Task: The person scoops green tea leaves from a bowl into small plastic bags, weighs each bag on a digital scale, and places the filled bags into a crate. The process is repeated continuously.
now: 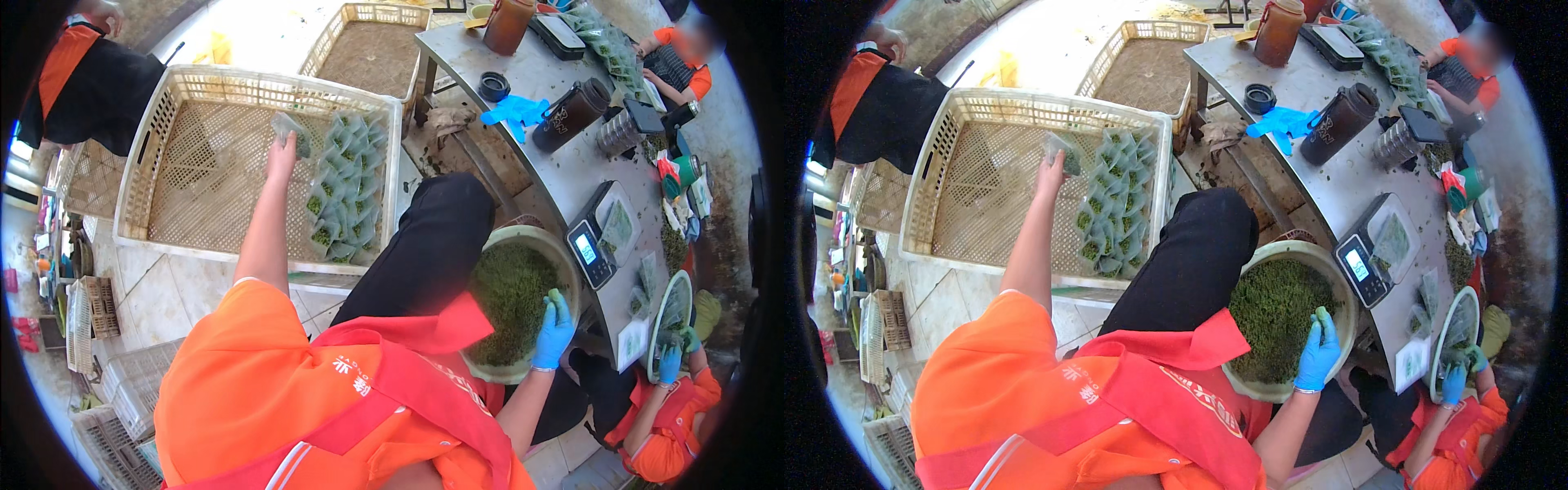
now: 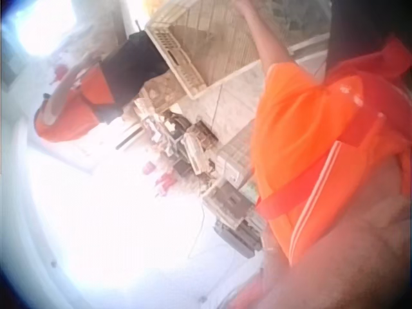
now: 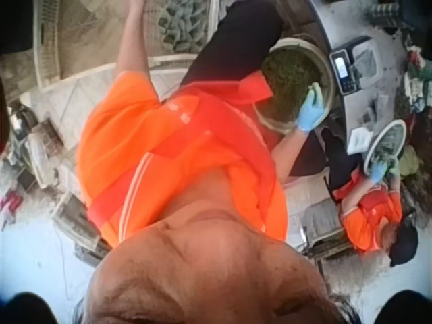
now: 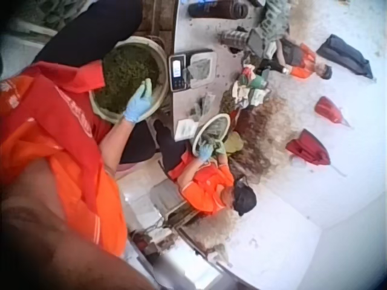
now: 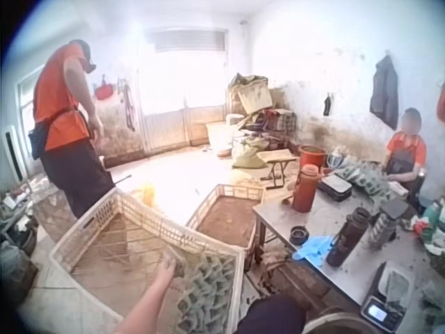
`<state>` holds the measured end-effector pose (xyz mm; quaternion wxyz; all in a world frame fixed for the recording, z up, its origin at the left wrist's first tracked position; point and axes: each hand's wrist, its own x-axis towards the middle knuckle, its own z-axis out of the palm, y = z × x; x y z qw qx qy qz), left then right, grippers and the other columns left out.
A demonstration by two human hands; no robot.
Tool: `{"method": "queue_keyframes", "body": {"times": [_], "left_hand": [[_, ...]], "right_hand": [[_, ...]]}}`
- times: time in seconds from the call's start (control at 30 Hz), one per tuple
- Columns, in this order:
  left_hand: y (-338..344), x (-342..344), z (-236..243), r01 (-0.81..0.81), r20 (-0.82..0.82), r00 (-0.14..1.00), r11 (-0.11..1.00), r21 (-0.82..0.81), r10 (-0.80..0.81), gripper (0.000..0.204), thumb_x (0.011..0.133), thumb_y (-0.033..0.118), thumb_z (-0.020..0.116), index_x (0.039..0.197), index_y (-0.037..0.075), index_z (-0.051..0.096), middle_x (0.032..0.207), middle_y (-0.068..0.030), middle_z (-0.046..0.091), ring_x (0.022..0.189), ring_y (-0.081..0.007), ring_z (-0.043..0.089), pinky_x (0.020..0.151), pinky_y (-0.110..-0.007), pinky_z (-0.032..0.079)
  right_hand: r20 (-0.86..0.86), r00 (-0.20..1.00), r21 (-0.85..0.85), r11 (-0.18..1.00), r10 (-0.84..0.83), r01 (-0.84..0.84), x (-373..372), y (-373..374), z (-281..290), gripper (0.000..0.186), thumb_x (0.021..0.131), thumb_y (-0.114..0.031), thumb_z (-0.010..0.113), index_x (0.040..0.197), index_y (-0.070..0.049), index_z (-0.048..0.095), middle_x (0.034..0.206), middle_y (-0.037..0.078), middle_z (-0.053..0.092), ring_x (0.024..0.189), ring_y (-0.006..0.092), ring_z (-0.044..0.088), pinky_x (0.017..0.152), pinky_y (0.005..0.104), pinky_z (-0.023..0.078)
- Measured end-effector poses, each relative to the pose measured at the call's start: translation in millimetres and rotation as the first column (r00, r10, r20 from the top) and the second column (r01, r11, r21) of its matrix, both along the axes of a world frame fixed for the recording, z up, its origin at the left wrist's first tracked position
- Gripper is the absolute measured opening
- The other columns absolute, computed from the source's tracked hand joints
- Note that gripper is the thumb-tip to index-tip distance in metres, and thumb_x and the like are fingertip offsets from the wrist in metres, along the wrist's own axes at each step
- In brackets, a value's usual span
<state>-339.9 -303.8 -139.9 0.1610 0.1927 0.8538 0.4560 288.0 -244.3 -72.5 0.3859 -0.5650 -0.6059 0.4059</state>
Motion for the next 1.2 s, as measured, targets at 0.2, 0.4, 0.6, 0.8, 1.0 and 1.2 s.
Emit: {"method": "queue_keyframes", "body": {"times": [0.2, 0.4, 0.6, 0.8, 1.0, 1.2], "left_hand": [[38, -45, -43, -0.016, -0.071, 0.997, 0.987, -0.161, 0.004, 0.062, 0.084, 0.05, 0.046, 0.128, 0.007, 0.045, 0.115, -0.0234, 0.057, 0.108, -0.0361, 0.055, 0.093, -0.045, 0.041], [74, -3, -43, 0.232, -0.1, 0.948, 0.874, -0.428, -0.301, 0.07, 0.081, 0.045, 0.052, 0.137, 0.008, 0.034, 0.127, -0.0209, 0.05, 0.117, -0.0361, 0.049, 0.098, -0.043, 0.037], [75, -6, -35, 0.301, 0.004, 0.953, 0.946, -0.122, -0.303, 0.085, 0.072, 0.029, 0.07, 0.14, 0.002, 0.027, 0.135, -0.0222, 0.042, 0.124, -0.0275, 0.042, 0.101, -0.035, 0.035], [99, 66, 8, 0.422, -0.349, 0.876, 0.879, 0.221, -0.333, 0.047, 0.082, 0.016, 0.062, 0.125, 0.004, 0.048, 0.118, -0.012, 0.058, 0.107, -0.0228, 0.056, 0.092, -0.033, 0.042], [129, 285, 114, 0.94, -0.672, 0.322, 0.31, 0.143, -0.667, 0.02, 0.077, 0.01, 0.061, 0.097, 0.007, 0.064, 0.093, -0.0111, 0.065, 0.088, -0.0279, 0.062, 0.078, -0.037, 0.049], [100, 424, 81, 0.985, -0.316, -0.171, -0.172, -0.025, -0.933, 0.042, 0.077, 0.024, 0.065, 0.116, 0.012, 0.055, 0.091, -0.0091, 0.067, 0.078, -0.0267, 0.065, 0.069, -0.036, 0.052]], "right_hand": [[0.064, 0.998, -0.074, 0.997, 0.01, -0.005, 4, -9, -4, 0.028, 0.091, -0.006, 0.051, 0.117, 0.004, 0.056, 0.115, 0.013, 0.06, 0.103, 0.0196, 0.057, 0.091, 0.0305, 0.045], [0.179, 0.983, -0.139, 0.99, 0.047, -0.022, -2, -17, -18, 0.03, 0.088, -0.006, 0.055, 0.116, 0.003, 0.057, 0.115, 0.013, 0.06, 0.105, 0.0196, 0.057, 0.093, 0.0309, 0.043], [0.523, 0.852, -0.11, 0.993, 0.032, 0.03, -13, -14, -23, 0.038, 0.084, -0.015, 0.061, 0.12, -0.003, 0.056, 0.112, 0.018, 0.062, 0.102, 0.0262, 0.06, 0.089, 0.0344, 0.045], [0.642, 0.767, -0.143, 0.982, -0.004, 0.125, -13, 4, -68, 0.059, 0.078, -0.034, 0.065, 0.126, -0.005, 0.049, 0.12, 0.021, 0.055, 0.107, 0.0351, 0.055, 0.092, 0.0409, 0.043], [0.466, 0.885, -0.203, 0.974, 0.006, 0.101, -10, -6, -83, 0.025, 0.076, -0.017, 0.067, 0.094, -0.001, 0.06, 0.082, 0.012, 0.067, 0.07, 0.0277, 0.064, 0.065, 0.0356, 0.051], [-0.284, 0.942, -0.379, 0.923, -0.177, 0.059, -13, -8, -4, 0.006, 0.08, -0.002, 0.061, 0.087, -0.003, 0.06, 0.07, 0.002, 0.06, 0.054, 0.0084, 0.055, 0.05, 0.0226, 0.045]]}}
